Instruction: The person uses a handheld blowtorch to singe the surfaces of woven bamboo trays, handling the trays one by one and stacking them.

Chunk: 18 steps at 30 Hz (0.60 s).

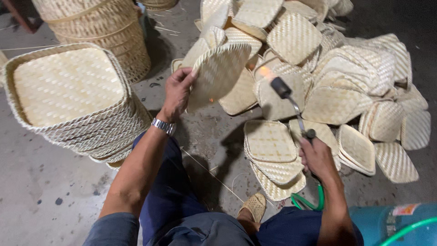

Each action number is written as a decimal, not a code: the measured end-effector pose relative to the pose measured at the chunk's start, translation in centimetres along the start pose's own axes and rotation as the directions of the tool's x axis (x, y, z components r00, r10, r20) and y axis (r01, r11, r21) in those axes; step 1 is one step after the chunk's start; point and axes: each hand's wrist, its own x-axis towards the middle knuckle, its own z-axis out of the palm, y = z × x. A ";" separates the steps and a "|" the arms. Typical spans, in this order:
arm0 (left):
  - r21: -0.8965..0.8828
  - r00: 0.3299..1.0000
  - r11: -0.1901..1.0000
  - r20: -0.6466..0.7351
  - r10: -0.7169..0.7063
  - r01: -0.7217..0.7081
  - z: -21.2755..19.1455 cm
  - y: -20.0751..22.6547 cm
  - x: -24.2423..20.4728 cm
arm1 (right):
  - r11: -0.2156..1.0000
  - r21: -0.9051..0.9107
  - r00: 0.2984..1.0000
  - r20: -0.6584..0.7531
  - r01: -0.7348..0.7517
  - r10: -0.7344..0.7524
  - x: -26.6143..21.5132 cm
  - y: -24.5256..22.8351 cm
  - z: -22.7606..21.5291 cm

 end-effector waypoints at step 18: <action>0.888 0.791 -0.268 0.455 0.409 -0.373 -16.8 16.0 -6.7 | 0.989 0.148 1.000 -0.014 -0.011 0.013 2.4 7.1 0.4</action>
